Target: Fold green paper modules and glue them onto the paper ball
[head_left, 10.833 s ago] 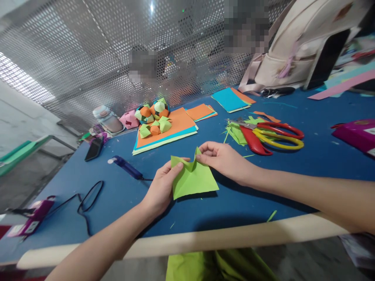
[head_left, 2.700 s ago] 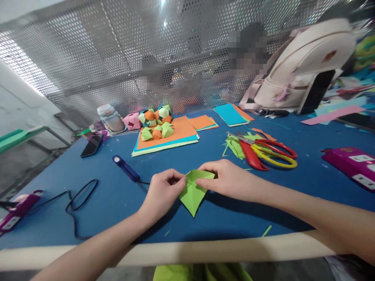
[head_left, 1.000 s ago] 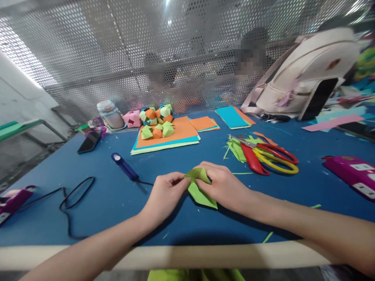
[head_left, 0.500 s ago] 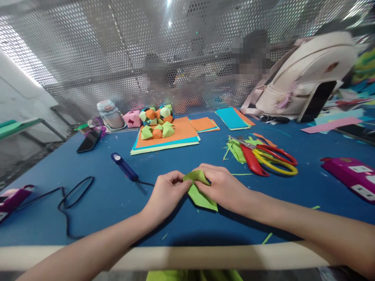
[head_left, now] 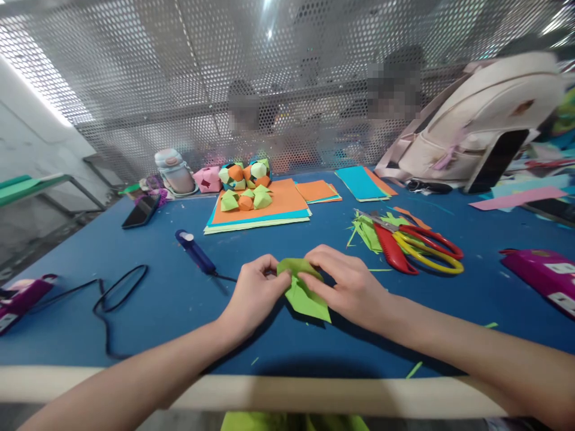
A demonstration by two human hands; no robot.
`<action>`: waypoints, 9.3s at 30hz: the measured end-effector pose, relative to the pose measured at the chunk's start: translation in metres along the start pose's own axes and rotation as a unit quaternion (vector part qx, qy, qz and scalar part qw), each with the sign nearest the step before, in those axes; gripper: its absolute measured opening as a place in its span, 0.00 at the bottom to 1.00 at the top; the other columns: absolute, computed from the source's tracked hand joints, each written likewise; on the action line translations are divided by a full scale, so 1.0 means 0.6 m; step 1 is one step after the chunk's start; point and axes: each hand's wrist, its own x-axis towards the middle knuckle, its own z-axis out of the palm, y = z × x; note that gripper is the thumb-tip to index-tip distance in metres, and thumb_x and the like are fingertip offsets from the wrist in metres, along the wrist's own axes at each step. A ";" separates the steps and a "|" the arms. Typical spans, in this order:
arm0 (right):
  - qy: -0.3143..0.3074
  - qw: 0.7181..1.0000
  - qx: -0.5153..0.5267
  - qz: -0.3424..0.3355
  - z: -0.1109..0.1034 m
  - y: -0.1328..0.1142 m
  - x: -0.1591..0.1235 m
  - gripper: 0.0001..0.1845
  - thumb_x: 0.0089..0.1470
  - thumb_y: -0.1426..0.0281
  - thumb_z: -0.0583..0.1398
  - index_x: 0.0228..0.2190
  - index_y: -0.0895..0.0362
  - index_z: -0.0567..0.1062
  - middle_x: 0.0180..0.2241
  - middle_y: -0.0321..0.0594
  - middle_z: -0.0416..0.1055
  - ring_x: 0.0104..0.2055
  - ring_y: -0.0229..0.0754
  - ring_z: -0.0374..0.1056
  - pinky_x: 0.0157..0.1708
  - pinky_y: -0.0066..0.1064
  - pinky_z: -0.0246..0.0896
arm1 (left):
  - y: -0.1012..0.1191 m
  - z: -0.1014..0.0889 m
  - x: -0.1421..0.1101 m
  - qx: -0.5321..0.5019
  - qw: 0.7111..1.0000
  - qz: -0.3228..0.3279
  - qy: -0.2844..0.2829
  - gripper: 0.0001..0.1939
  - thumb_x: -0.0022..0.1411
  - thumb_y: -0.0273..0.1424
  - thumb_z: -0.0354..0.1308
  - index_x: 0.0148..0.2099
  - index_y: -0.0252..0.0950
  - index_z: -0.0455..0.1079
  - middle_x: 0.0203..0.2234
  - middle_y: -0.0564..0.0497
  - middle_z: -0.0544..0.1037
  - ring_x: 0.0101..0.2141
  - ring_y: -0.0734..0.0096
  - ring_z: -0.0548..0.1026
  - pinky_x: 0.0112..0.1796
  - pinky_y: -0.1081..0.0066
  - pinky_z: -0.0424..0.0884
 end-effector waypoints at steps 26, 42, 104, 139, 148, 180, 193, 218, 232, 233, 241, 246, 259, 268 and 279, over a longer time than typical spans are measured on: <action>-0.089 0.989 0.031 -0.114 -0.018 0.008 -0.007 0.18 0.56 0.82 0.51 0.47 0.56 0.67 0.42 0.45 0.70 0.41 0.37 0.68 0.37 0.25 0.66 | 0.008 -0.009 -0.007 0.060 0.998 0.015 -0.019 0.10 0.49 0.32 0.54 0.22 0.36 0.56 0.16 0.60 0.56 0.22 0.79 0.54 0.23 0.76 0.52; 0.001 0.993 0.054 0.107 -0.009 -0.011 0.001 0.06 0.55 0.75 0.56 0.27 0.57 0.70 0.24 0.34 0.69 0.25 0.34 0.63 0.26 0.25 0.58 | 0.009 -0.004 -0.011 0.094 0.995 0.029 -0.024 0.10 0.47 0.28 0.52 0.21 0.37 0.52 0.16 0.60 0.54 0.20 0.80 0.52 0.21 0.77 0.51; -0.075 0.935 0.219 0.270 0.002 -0.031 0.027 0.08 0.51 0.71 0.58 0.30 0.59 0.77 0.28 0.36 0.76 0.30 0.39 0.70 0.28 0.27 0.64 | -0.001 -0.012 -0.001 0.101 0.994 0.047 -0.007 0.09 0.48 0.29 0.52 0.22 0.36 0.54 0.16 0.60 0.56 0.22 0.79 0.54 0.23 0.76 0.52; -0.107 0.932 0.222 0.266 -0.012 -0.023 0.020 0.10 0.52 0.69 0.58 0.36 0.58 0.76 0.35 0.37 0.76 0.37 0.39 0.71 0.35 0.26 0.65 | 0.000 -0.012 -0.007 0.116 0.988 0.098 -0.016 0.09 0.51 0.29 0.53 0.23 0.36 0.57 0.17 0.59 0.59 0.22 0.79 0.56 0.23 0.76 0.55; -0.066 0.939 0.205 0.268 -0.006 -0.024 0.018 0.07 0.51 0.70 0.57 0.28 0.58 0.75 0.28 0.35 0.74 0.31 0.36 0.68 0.30 0.26 0.60 | -0.003 -0.009 -0.012 0.121 0.986 0.113 -0.028 0.07 0.51 0.26 0.52 0.23 0.36 0.58 0.17 0.59 0.60 0.21 0.80 0.57 0.23 0.77 0.55; -0.090 0.947 0.164 0.260 -0.015 -0.027 0.019 0.09 0.50 0.72 0.57 0.33 0.57 0.76 0.30 0.36 0.76 0.29 0.37 0.67 0.28 0.25 0.59 | 0.007 -0.014 -0.015 0.103 0.989 0.103 0.008 0.12 0.57 0.35 0.54 0.25 0.34 0.64 0.19 0.57 0.64 0.23 0.78 0.60 0.24 0.77 0.58; -0.070 0.961 0.106 0.244 -0.006 -0.016 0.010 0.14 0.54 0.65 0.56 0.26 0.59 0.77 0.20 0.34 0.71 0.22 0.33 0.60 0.22 0.25 0.52 | 0.011 -0.010 -0.012 0.118 0.987 0.112 -0.019 0.07 0.54 0.33 0.57 0.32 0.34 0.72 0.21 0.55 0.71 0.22 0.78 0.63 0.24 0.78 0.60; -0.040 0.951 0.197 0.233 -0.010 -0.016 0.017 0.08 0.51 0.73 0.58 0.26 0.59 0.78 0.28 0.38 0.73 0.31 0.37 0.67 0.31 0.27 0.60 | 0.009 -0.010 -0.010 0.127 0.983 0.121 -0.051 0.11 0.59 0.34 0.54 0.28 0.33 0.71 0.22 0.53 0.72 0.25 0.75 0.65 0.27 0.77 0.61; -0.091 0.960 0.103 0.244 -0.015 -0.013 0.017 0.05 0.48 0.71 0.61 0.29 0.58 0.76 0.26 0.36 0.72 0.28 0.36 0.64 0.28 0.27 0.56 | 0.013 -0.014 -0.013 0.126 0.982 0.120 -0.073 0.15 0.62 0.35 0.48 0.29 0.33 0.70 0.22 0.54 0.69 0.25 0.76 0.64 0.28 0.76 0.60; -0.103 0.957 0.088 0.255 -0.015 -0.013 0.017 0.05 0.47 0.71 0.60 0.28 0.58 0.76 0.25 0.35 0.72 0.27 0.36 0.64 0.27 0.26 0.55 | 0.012 -0.014 -0.014 0.132 0.981 0.122 -0.071 0.15 0.62 0.35 0.48 0.29 0.33 0.70 0.22 0.54 0.69 0.25 0.76 0.64 0.28 0.77 0.60; -0.082 0.968 -0.085 0.221 0.006 -0.013 0.007 0.10 0.49 0.66 0.58 0.21 0.55 0.75 0.19 0.35 0.70 0.22 0.37 0.61 0.27 0.29 0.49 | 0.007 -0.011 -0.014 0.167 0.975 0.130 -0.071 0.15 0.61 0.34 0.49 0.27 0.32 0.69 0.21 0.54 0.69 0.24 0.77 0.63 0.26 0.76 0.59; -0.074 0.974 -0.138 0.166 0.009 -0.011 0.002 0.09 0.50 0.68 0.58 0.21 0.56 0.73 0.20 0.35 0.72 0.23 0.37 0.63 0.27 0.29 0.47 | 0.006 -0.010 -0.014 0.173 0.972 0.137 -0.079 0.09 0.57 0.29 0.52 0.31 0.32 0.73 0.24 0.52 0.75 0.25 0.76 0.67 0.28 0.76 0.62; -0.112 0.966 0.004 0.232 -0.007 -0.023 0.010 0.03 0.49 0.71 0.57 0.30 0.55 0.69 0.24 0.33 0.69 0.25 0.36 0.62 0.24 0.27 0.50 | 0.001 -0.014 -0.006 0.187 0.976 0.110 0.020 0.05 0.54 0.28 0.53 0.31 0.35 0.69 0.25 0.55 0.74 0.27 0.75 0.69 0.29 0.75 0.63; -0.038 0.980 0.081 0.177 -0.001 -0.023 0.006 0.03 0.52 0.72 0.56 0.32 0.56 0.69 0.29 0.36 0.70 0.30 0.37 0.65 0.31 0.28 0.57 | -0.006 -0.006 -0.001 0.123 0.988 0.056 -0.068 0.02 0.50 0.26 0.53 0.30 0.34 0.66 0.21 0.58 0.67 0.24 0.77 0.63 0.26 0.77 0.59; -0.025 0.972 0.085 0.215 0.017 -0.025 0.008 0.03 0.49 0.75 0.55 0.29 0.56 0.65 0.24 0.32 0.66 0.26 0.35 0.61 0.27 0.27 0.54 | 0.003 0.001 -0.005 -0.059 0.996 0.002 -0.069 0.05 0.52 0.27 0.55 0.29 0.36 0.60 0.19 0.60 0.67 0.22 0.78 0.69 0.25 0.76 0.64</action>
